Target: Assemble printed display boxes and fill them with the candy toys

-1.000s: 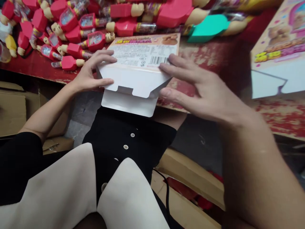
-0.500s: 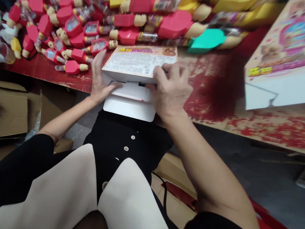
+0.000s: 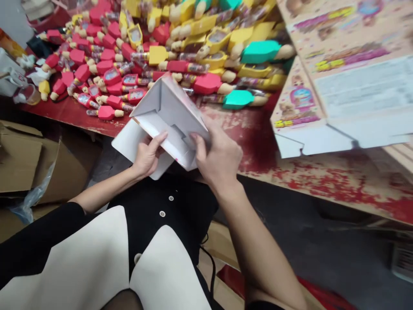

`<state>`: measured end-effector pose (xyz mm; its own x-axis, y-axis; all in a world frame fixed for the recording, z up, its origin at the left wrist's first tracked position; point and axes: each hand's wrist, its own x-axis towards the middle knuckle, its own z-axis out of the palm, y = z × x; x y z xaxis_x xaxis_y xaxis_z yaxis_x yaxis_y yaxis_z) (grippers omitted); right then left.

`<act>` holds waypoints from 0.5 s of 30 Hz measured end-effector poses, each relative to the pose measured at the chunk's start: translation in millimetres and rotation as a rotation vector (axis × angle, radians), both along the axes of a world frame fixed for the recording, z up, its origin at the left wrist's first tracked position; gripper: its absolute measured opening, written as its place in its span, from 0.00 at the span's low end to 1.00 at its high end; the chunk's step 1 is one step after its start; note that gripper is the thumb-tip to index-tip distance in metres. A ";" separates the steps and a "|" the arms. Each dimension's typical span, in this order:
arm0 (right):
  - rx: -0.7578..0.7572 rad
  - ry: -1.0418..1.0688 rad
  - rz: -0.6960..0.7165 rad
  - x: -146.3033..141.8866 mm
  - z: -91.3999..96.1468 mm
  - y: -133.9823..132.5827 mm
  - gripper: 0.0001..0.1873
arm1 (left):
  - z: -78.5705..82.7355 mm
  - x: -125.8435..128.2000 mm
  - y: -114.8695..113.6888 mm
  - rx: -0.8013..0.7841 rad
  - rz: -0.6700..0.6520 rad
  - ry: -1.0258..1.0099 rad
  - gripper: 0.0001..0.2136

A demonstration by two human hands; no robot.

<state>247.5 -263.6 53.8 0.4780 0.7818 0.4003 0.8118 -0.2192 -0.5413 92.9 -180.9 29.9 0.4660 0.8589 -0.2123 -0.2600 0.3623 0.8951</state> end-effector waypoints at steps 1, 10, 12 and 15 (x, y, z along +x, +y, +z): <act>0.045 0.024 -0.029 -3.8 2.4 -4.5 0.23 | 10.6 4.9 -3.3 0.005 -0.003 -0.034 0.21; 0.461 0.622 0.222 3.3 18.8 -11.5 0.29 | 107.8 12.7 22.0 0.799 -0.256 0.010 0.17; 0.595 0.677 0.188 20.2 12.6 -14.6 0.29 | 105.8 12.6 33.6 1.144 -0.372 0.149 0.14; 0.760 0.627 -0.053 50.9 -5.9 -21.1 0.31 | 72.1 17.8 45.5 1.632 -0.602 0.545 0.09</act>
